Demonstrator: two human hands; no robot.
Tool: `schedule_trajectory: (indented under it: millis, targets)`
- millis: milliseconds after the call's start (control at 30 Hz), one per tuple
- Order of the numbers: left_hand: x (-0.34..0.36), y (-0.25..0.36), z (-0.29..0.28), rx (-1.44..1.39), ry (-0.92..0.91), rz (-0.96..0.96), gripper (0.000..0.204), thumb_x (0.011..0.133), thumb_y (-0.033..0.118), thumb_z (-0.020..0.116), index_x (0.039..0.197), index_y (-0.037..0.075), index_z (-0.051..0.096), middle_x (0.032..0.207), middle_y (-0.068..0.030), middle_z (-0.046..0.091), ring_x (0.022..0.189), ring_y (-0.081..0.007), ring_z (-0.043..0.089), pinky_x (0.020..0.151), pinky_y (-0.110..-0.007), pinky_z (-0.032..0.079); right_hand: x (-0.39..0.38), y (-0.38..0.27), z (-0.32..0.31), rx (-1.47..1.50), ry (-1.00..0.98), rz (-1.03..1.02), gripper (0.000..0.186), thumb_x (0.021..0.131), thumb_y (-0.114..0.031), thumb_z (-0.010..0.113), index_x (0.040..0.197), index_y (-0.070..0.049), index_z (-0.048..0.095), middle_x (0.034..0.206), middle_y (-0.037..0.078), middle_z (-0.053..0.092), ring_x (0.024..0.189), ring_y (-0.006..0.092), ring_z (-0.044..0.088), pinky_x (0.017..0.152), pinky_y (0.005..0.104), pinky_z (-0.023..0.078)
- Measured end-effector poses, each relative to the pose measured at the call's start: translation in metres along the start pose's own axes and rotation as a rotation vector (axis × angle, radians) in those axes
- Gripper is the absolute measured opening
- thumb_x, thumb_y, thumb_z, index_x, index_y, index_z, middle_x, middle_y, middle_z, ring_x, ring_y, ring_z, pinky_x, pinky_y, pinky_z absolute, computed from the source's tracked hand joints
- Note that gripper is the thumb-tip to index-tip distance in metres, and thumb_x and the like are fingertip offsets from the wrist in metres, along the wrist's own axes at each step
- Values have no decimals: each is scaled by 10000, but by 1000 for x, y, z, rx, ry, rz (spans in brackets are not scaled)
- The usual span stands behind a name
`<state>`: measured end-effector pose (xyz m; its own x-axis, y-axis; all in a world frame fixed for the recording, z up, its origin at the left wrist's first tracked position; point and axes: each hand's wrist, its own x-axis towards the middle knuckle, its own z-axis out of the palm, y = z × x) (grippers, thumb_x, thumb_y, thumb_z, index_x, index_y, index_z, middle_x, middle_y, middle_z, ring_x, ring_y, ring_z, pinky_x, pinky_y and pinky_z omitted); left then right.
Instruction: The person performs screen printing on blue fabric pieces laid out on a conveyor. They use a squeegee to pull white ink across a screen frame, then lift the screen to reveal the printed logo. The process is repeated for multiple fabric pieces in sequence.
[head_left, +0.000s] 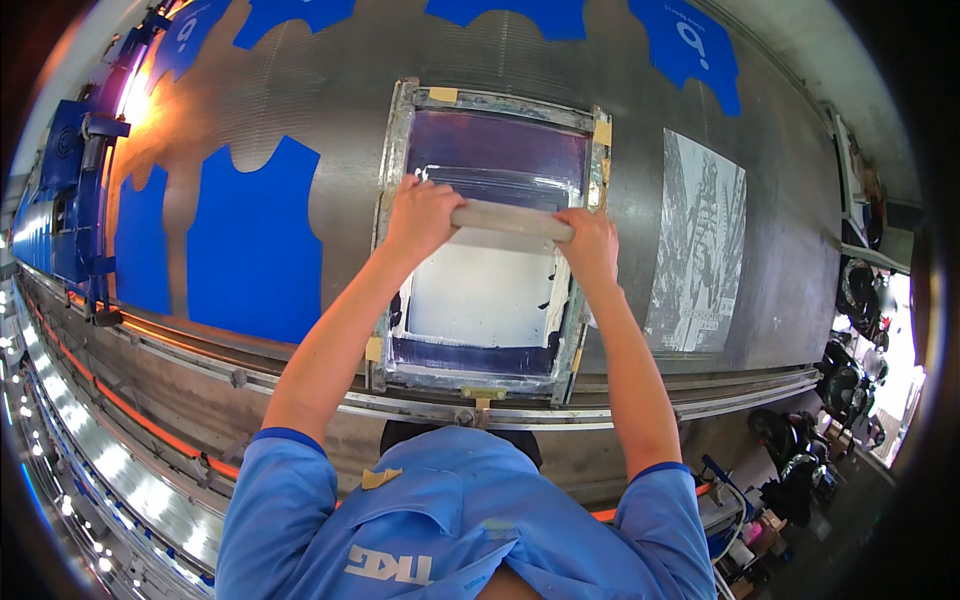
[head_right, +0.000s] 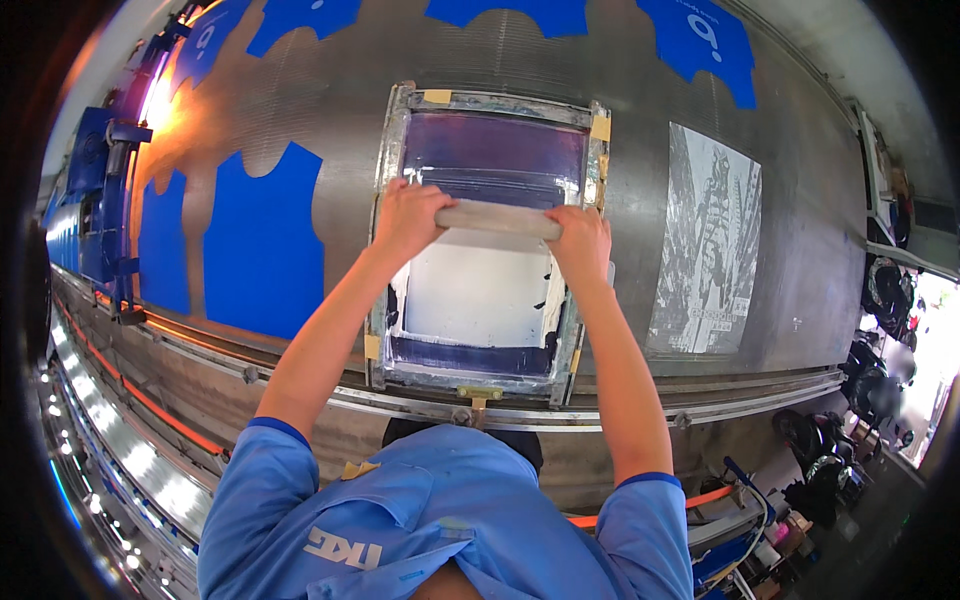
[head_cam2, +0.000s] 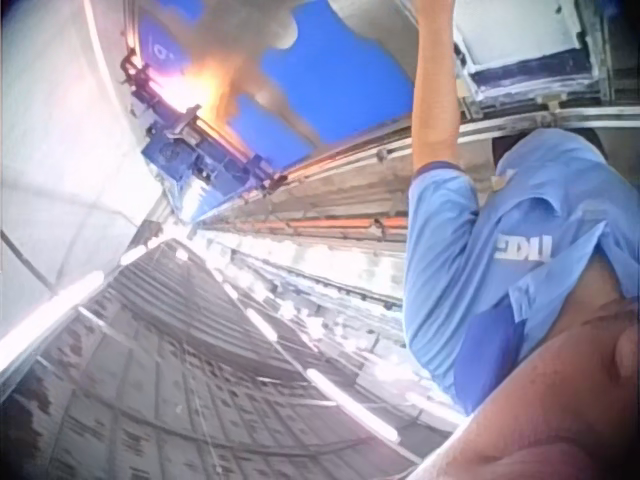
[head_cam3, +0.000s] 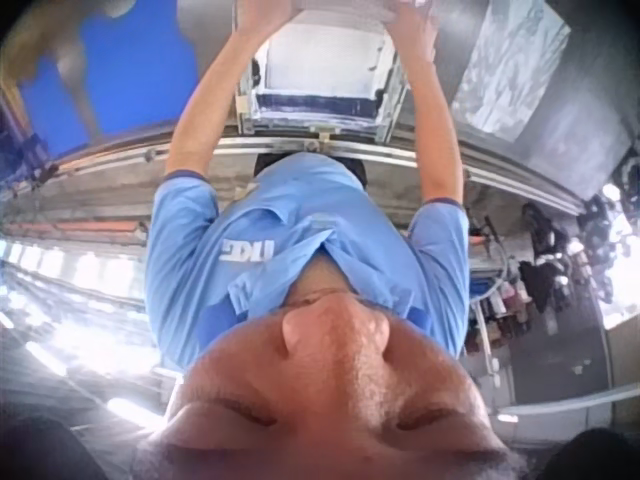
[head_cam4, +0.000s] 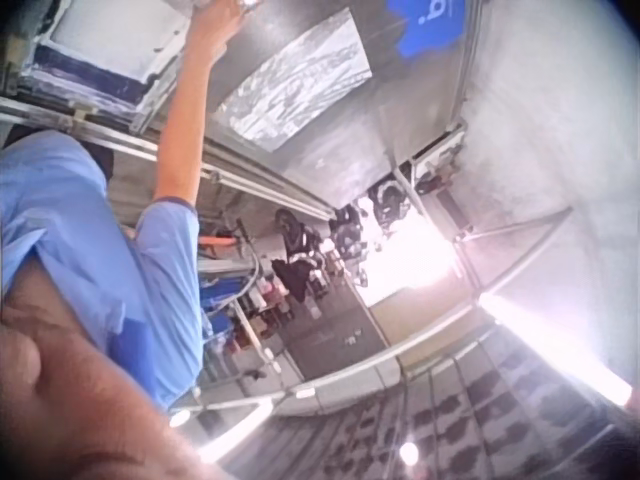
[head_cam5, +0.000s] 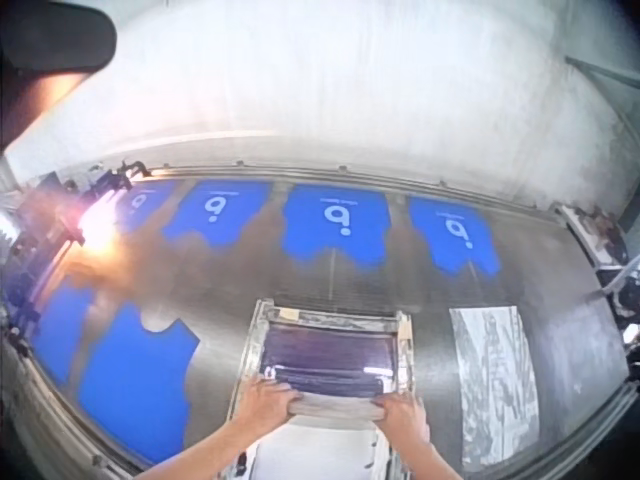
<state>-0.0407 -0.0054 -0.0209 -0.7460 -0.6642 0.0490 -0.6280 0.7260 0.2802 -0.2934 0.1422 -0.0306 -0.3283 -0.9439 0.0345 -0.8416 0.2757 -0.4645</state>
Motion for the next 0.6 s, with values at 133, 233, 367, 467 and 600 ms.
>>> schedule_trajectory:
  millis: [133,233,367,467,600]
  targets:
    - [-42,19,-2,-37,-37,-25,300,700,125,806,992,182,771,934,28,709,948,-175,666,1001,-391,385,-44,-10,-4,5,-26,-8,351,682,-63,817,1024,-133,771,1085,-10,735,997,248,633,884,405,466]
    - [-81,32,0,-52,-40,-41,315,689,95,804,989,182,770,949,30,714,951,-180,664,993,-392,385,-84,-17,-1,28,-24,-13,371,663,-37,808,1023,-120,766,1097,-1,730,983,247,637,871,401,466]
    - [-132,50,1,-80,-48,-46,411,631,16,791,1011,174,769,1015,41,732,944,-179,660,969,-376,398,-138,-25,2,26,12,-56,402,642,-11,796,1031,-109,761,1109,11,722,988,239,642,849,389,463]
    - [-167,63,0,-66,-29,-42,462,603,-11,788,1032,159,765,1051,46,743,950,-175,662,946,-366,406,-173,-33,3,35,-5,-58,451,625,15,783,1059,-106,755,1132,9,710,998,235,641,852,381,462]
    - [-204,72,6,-73,-17,-38,485,584,-4,804,1035,171,764,1052,44,746,959,-177,665,932,-362,407,-208,-39,4,26,-36,-57,486,606,18,788,1073,-111,753,1127,3,706,991,240,638,878,387,469]
